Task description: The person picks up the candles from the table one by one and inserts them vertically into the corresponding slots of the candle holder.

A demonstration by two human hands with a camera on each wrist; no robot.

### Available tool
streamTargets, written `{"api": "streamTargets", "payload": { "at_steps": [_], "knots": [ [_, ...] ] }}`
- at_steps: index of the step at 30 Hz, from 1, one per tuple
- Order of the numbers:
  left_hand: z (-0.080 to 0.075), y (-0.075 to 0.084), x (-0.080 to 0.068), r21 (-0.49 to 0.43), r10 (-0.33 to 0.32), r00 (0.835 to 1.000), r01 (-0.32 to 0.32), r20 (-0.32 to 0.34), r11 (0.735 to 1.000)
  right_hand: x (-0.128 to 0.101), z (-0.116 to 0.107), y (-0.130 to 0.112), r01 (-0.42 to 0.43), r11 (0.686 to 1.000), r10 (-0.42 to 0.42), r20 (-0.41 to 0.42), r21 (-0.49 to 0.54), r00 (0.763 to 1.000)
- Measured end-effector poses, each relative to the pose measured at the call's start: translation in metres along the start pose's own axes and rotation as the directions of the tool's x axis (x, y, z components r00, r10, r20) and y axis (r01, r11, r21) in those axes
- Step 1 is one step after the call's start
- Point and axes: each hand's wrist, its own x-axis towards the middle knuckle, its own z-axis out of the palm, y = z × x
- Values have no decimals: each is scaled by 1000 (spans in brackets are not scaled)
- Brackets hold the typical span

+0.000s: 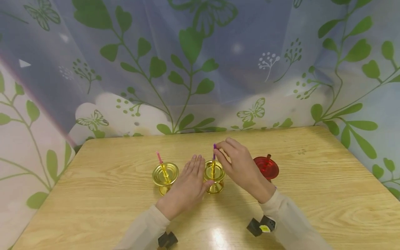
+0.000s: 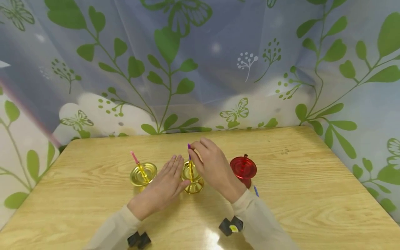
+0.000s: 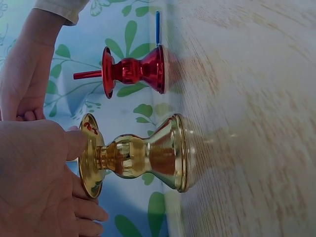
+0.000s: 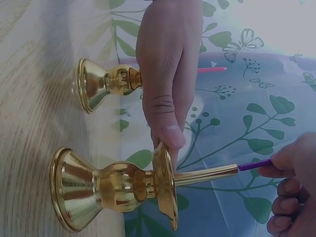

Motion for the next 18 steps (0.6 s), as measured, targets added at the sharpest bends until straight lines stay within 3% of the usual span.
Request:
{"api": "streamTargets", "payload": {
  "at_steps": [18],
  "knots": [
    [-1, 1, -1, 24, -13, 1000, 13, 21, 1000, -1, 4, 1, 44, 997, -45, -6, -63, 999]
  ]
}}
